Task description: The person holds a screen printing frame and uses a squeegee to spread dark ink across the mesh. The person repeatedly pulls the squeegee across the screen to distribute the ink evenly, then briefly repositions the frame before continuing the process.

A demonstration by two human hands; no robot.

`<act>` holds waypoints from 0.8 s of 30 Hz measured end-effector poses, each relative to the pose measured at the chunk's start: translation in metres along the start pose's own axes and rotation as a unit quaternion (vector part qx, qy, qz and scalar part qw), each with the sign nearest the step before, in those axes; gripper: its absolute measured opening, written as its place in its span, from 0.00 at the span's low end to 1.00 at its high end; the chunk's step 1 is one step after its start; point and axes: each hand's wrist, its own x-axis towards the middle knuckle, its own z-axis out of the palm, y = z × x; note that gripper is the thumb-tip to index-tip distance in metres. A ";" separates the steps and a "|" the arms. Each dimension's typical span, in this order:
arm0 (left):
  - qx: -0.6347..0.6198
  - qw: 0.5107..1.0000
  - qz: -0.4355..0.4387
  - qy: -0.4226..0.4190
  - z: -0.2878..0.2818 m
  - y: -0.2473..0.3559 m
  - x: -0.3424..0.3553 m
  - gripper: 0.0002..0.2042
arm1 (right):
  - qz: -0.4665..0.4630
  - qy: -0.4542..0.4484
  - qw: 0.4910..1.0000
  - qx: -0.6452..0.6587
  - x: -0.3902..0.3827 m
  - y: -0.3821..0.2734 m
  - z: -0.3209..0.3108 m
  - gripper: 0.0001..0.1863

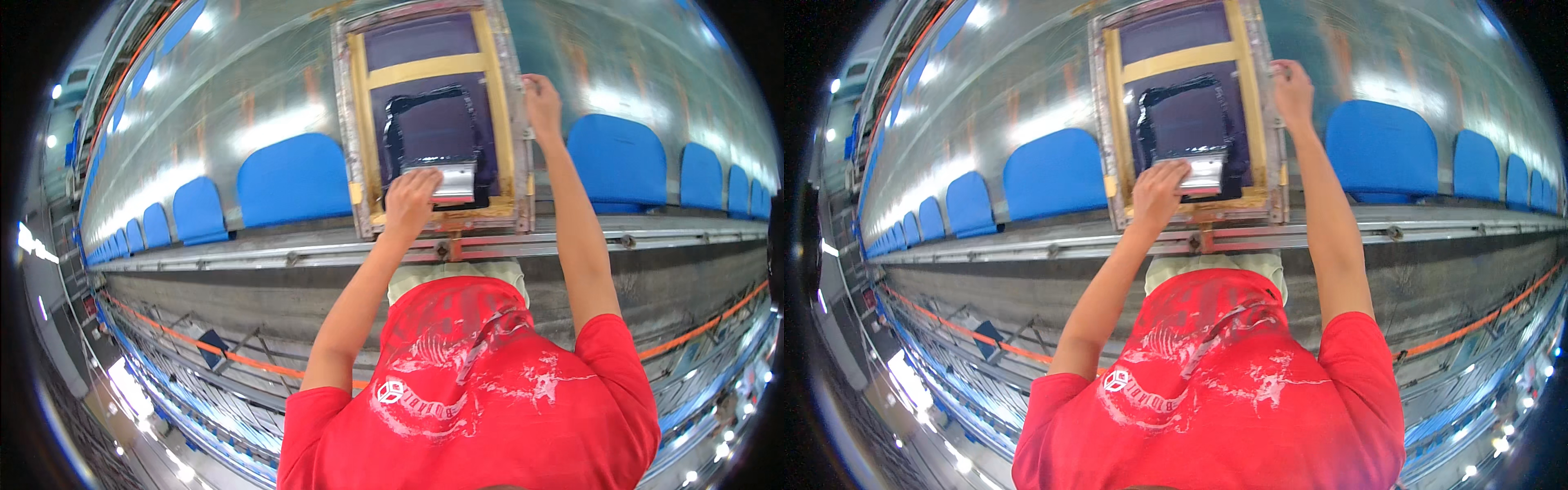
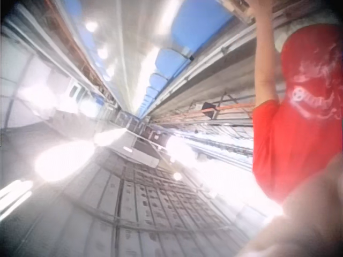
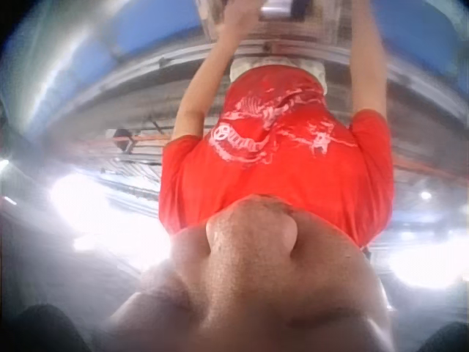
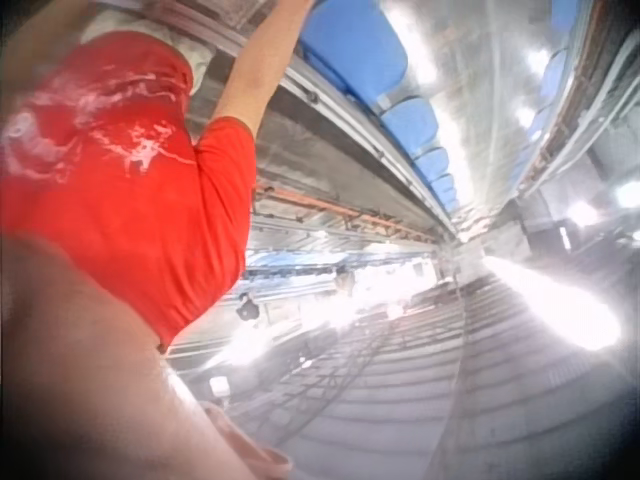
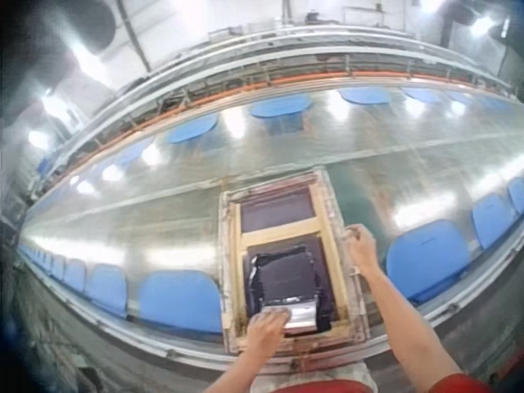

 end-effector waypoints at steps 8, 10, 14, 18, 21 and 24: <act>-0.004 0.998 -0.064 -0.010 -0.072 -0.069 -0.044 0.25 | 0.020 -0.023 0.999 0.041 -0.064 -0.089 0.081 0.12; 0.015 0.996 -0.081 -0.022 -0.092 -0.110 -0.067 0.25 | -0.004 -0.015 0.998 0.065 -0.089 -0.106 0.126 0.11; 0.029 0.996 -0.074 -0.039 -0.132 -0.173 -0.100 0.25 | 0.010 -0.018 0.996 0.085 -0.126 -0.139 0.191 0.11; 0.029 0.997 -0.071 -0.022 -0.144 -0.213 -0.123 0.24 | -0.005 -0.007 0.998 0.056 -0.137 -0.157 0.226 0.11; 0.024 0.996 -0.079 -0.033 -0.156 -0.223 -0.144 0.23 | 0.001 -0.013 0.999 0.030 -0.143 -0.161 0.240 0.10; 0.020 0.997 -0.060 -0.046 -0.154 -0.224 -0.166 0.22 | -0.022 0.004 1.000 0.019 -0.140 -0.148 0.246 0.10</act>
